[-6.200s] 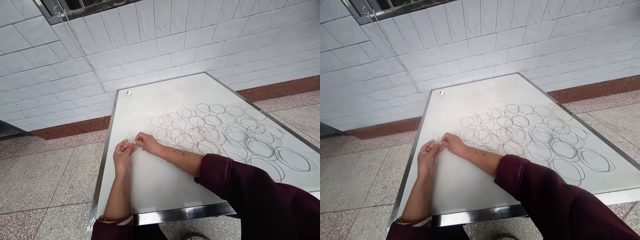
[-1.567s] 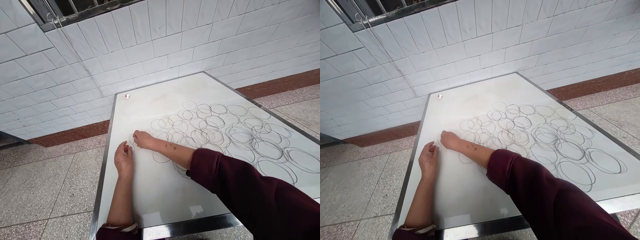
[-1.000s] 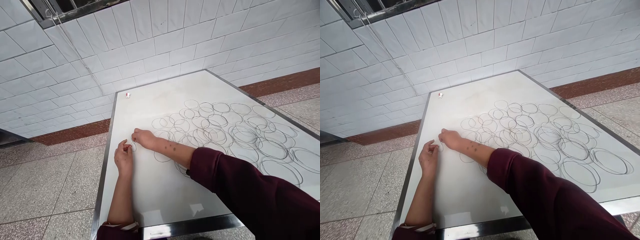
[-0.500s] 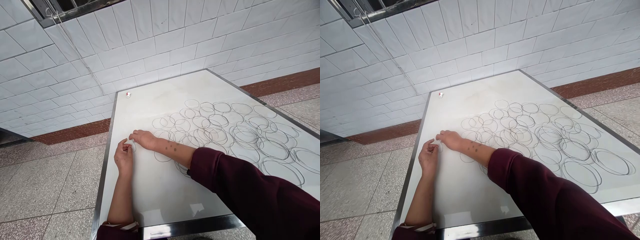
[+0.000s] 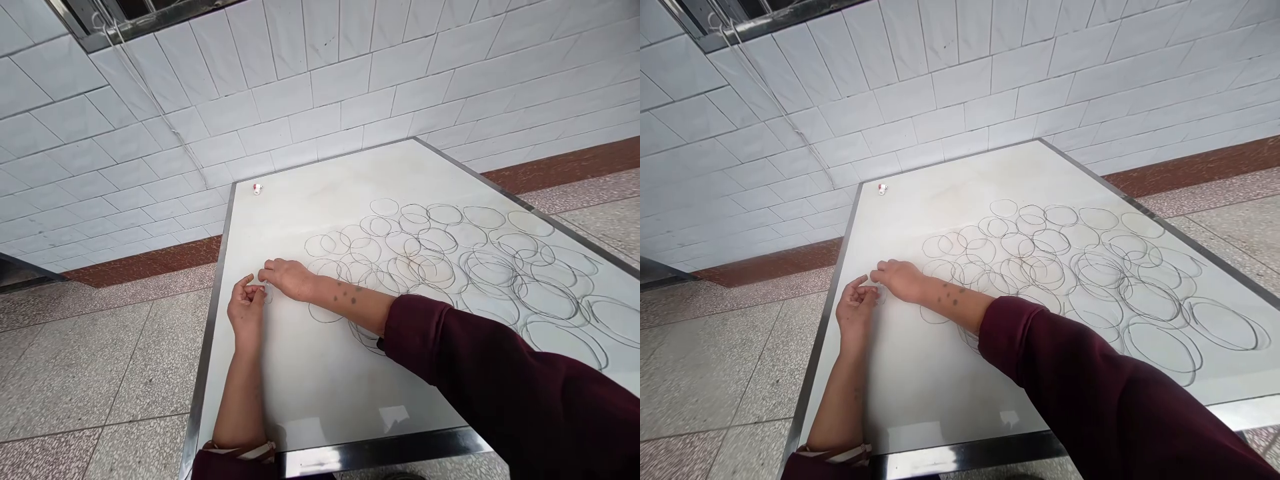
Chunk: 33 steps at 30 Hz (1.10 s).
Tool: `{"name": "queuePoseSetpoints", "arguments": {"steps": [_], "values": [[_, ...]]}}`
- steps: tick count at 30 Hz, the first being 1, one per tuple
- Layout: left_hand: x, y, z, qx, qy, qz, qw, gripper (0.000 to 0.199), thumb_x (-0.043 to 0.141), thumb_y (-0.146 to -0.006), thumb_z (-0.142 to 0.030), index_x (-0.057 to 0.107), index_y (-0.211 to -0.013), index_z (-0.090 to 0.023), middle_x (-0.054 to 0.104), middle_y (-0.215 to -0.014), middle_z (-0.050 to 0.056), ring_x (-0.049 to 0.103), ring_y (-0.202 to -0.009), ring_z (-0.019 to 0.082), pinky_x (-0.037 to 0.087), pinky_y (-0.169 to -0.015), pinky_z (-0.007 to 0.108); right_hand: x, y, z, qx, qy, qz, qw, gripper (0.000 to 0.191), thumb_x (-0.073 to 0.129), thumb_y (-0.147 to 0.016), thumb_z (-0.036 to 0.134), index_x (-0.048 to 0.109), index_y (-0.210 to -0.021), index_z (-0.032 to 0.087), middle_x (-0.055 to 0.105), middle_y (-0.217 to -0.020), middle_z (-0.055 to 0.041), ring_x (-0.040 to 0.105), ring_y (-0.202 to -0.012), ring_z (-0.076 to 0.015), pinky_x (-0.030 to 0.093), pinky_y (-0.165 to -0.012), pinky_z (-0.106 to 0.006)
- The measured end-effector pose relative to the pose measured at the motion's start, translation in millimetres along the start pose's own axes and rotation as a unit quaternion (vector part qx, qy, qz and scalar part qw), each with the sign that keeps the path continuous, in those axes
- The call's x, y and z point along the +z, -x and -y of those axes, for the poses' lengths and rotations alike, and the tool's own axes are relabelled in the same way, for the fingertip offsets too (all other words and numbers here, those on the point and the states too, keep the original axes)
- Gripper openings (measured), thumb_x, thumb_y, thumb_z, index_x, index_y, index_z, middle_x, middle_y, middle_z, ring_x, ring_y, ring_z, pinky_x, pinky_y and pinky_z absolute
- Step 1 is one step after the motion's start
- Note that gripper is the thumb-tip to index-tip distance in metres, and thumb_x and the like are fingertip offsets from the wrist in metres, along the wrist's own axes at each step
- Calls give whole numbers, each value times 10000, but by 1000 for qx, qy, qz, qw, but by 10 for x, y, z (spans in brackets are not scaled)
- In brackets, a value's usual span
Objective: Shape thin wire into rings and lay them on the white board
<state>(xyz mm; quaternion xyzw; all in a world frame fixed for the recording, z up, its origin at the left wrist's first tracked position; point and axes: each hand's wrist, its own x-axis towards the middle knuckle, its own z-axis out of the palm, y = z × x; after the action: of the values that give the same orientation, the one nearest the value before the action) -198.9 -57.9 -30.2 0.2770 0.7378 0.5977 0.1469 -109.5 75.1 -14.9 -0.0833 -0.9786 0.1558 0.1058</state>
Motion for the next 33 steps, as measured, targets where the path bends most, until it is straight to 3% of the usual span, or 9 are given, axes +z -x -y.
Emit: {"name": "queuePoseSetpoints", "arguments": {"steps": [7,12,17,27,33], "values": [[-58,11,-82,-61,100,45,992,483,762,-718,-391,680,-1132,-155,745,-965,99,658,-723,165,473,-669,292,-149,124,103,-25,17,-14,999,342,499,-889,11,597,-1132,232,579,-1064,-43,517,-919,-184,282,-570,-257],[-96,109,-166,-110,166,70,978,490,851,-588,-323,717,-1030,-160,733,-872,64,651,-718,161,453,-623,267,-319,274,233,-44,43,-1,998,376,527,-841,-28,616,-1113,215,598,-1035,-49,507,-876,-184,278,-566,-267],[-130,361,-284,-140,230,90,959,451,872,-575,-271,712,-986,-177,710,-868,40,654,-757,148,499,-689,277,-479,478,379,-85,60,5,995,415,564,-803,-46,614,-1132,201,606,-1047,-53,518,-900,-193,315,-587,-274],[-151,774,-419,-166,281,90,941,386,865,-582,-181,697,-929,-185,675,-823,-1,637,-742,131,504,-673,260,-605,843,584,-131,0,-23,991,392,508,-882,-7,602,-1186,222,631,-1017,-39,504,-863,-187,362,-656,-271],[-93,870,-472,-170,309,73,933,379,875,-558,-174,703,-895,-190,650,-783,-17,618,-719,111,498,-655,235,-607,955,589,-109,-40,-47,992,406,488,-894,21,556,-1222,249,604,-1186,-29,547,-925,-168,384,-647,-257]]}}
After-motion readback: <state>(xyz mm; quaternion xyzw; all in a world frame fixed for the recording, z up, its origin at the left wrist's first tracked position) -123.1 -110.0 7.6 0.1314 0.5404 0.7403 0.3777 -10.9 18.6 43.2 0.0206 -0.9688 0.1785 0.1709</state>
